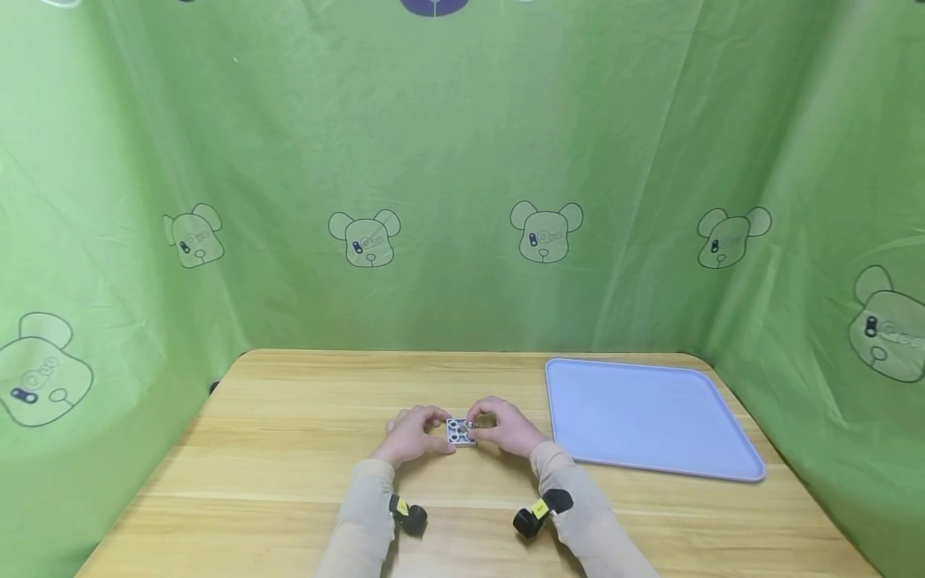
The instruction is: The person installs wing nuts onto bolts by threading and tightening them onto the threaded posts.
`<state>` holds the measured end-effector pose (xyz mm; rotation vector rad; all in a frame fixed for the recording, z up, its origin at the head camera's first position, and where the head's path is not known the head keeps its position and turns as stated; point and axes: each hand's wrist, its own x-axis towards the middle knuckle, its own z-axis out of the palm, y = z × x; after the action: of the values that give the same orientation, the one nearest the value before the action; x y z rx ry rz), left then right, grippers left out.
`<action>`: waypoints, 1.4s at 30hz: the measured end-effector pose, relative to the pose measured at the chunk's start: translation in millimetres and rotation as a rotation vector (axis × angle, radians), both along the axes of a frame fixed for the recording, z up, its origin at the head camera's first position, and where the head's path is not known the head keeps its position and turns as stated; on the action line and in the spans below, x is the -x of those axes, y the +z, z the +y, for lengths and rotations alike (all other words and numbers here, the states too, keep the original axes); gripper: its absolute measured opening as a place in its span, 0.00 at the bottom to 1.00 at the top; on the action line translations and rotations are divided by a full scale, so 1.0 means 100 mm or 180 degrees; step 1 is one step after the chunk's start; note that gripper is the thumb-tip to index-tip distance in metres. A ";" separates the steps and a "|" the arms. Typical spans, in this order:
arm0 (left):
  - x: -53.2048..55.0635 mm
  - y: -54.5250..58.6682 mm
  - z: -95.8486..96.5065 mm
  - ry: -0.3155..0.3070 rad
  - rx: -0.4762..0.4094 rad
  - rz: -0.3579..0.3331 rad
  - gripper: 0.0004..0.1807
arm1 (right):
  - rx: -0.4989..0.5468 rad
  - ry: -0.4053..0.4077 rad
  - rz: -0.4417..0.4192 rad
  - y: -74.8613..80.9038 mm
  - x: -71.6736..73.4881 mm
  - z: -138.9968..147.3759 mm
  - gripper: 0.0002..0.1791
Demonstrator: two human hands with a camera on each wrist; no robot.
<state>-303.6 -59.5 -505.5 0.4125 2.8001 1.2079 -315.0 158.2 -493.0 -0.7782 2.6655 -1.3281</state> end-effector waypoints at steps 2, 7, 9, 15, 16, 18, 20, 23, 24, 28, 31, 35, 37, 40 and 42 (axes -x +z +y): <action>0.00 0.00 0.00 -0.0001 0.0019 0.0008 0.29 | 0.0009 -0.0037 -0.0058 0.00 0.00 -0.01 0.08; 0.02 -0.02 0.00 -0.0003 0.0044 0.0021 0.29 | 0.0026 -0.0072 -0.0142 0.00 -0.01 -0.01 0.11; 0.02 -0.03 0.00 -0.0004 0.0040 0.0022 0.29 | 0.0021 -0.0096 -0.0127 0.01 -0.01 0.01 0.13; 0.02 -0.03 0.00 0.0016 0.0043 0.0023 0.30 | 0.0172 -0.0141 -0.0160 0.04 0.00 0.07 0.13; 0.02 -0.03 0.00 0.0018 0.0040 0.0022 0.30 | 0.0187 -0.0127 -0.0153 0.04 0.00 0.08 0.12; 0.01 -0.03 0.00 0.0022 0.0036 0.0017 0.30 | 0.0192 -0.0094 -0.0133 0.04 0.01 0.08 0.12; 0.01 -0.02 0.00 0.0021 0.0026 0.0015 0.30 | 0.0170 -0.0077 -0.0105 0.04 0.01 0.09 0.12; 0.01 -0.02 0.00 0.0023 0.0018 -0.0002 0.29 | 0.0155 -0.0067 -0.0110 0.04 0.02 0.08 0.14; 0.02 -0.03 0.00 0.0021 0.0016 -0.0002 0.29 | 0.0152 -0.0067 -0.0125 0.03 0.02 0.08 0.15; 0.02 -0.03 0.00 0.0008 0.0017 0.0005 0.29 | 0.0112 -0.0005 -0.0134 0.01 0.02 0.07 0.19; 0.02 -0.03 0.00 0.0001 0.0021 0.0016 0.29 | 0.0064 0.0092 -0.0050 -0.01 0.03 0.06 0.20; 0.02 -0.04 -0.01 0.0000 0.0029 0.0028 0.29 | 0.0019 0.0170 0.0089 -0.02 0.03 0.06 0.16; 0.03 -0.04 -0.01 0.0001 0.0040 0.0032 0.29 | 0.0011 0.0181 0.0128 -0.02 0.03 0.06 0.13; 0.03 -0.05 -0.01 0.0005 0.0063 0.0041 0.29 | 0.0003 0.0181 0.0174 -0.02 0.03 0.06 0.10; 0.03 -0.06 -0.01 0.0005 0.0066 0.0044 0.29 | 0.0007 0.0168 0.0162 -0.01 0.02 0.05 0.09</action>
<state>-307.1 -60.2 -511.2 0.4189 2.8227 1.1798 -317.3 163.0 -494.1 -0.8881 2.6622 -1.3167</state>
